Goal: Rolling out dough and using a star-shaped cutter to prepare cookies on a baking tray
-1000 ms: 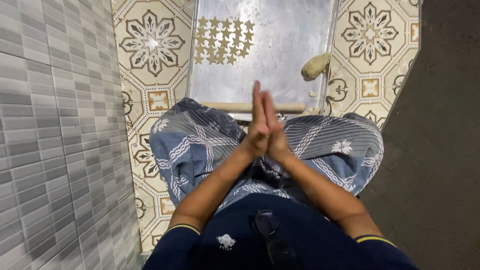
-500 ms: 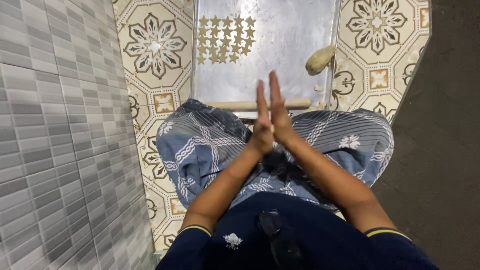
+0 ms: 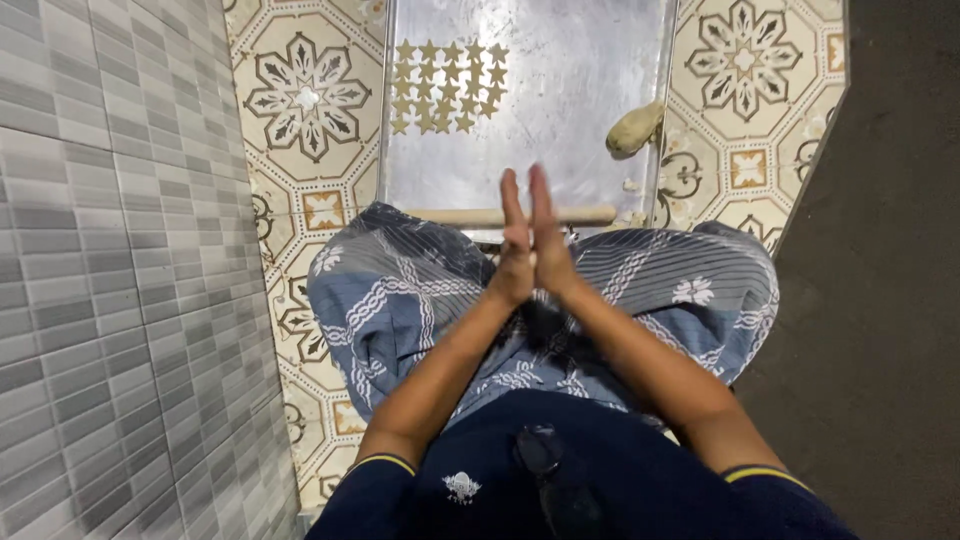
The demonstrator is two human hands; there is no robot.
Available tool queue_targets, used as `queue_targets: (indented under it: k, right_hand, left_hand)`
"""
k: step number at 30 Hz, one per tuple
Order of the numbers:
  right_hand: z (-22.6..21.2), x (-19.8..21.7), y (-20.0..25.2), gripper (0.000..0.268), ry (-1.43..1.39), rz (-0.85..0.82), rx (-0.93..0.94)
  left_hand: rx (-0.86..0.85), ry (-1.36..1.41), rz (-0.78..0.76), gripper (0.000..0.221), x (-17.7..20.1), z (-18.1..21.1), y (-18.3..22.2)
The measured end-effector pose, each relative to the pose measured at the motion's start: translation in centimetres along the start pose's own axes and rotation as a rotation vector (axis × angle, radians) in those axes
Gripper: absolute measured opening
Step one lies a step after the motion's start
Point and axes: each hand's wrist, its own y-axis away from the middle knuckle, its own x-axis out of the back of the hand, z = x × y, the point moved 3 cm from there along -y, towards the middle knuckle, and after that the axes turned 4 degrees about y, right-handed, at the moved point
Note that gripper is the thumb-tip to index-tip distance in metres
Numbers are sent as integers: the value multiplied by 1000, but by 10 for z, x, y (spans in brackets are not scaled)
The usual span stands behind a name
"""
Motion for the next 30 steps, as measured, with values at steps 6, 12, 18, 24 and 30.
queue_targets:
  k: [6,12,18,24,30]
  right_hand:
    - [-31,-26,14,101,9,-40,-23]
    - [32,10,-29,95,113,184,-143]
    - [12,56,-47,79,199,403,-120]
    - [82,101,-18,57,139,487,-239]
    - [140,79,-1,47,250,350,-552]
  left_hand:
    - [62,73,23,92,28,-11,-10]
    - [141,491,163,90,-17,-8,15]
    - [729,837,119,80,20,-5,0]
    - [481,-199,14,52,62,-113,-32]
    - [240,-915,-342,61,59,-170,-82]
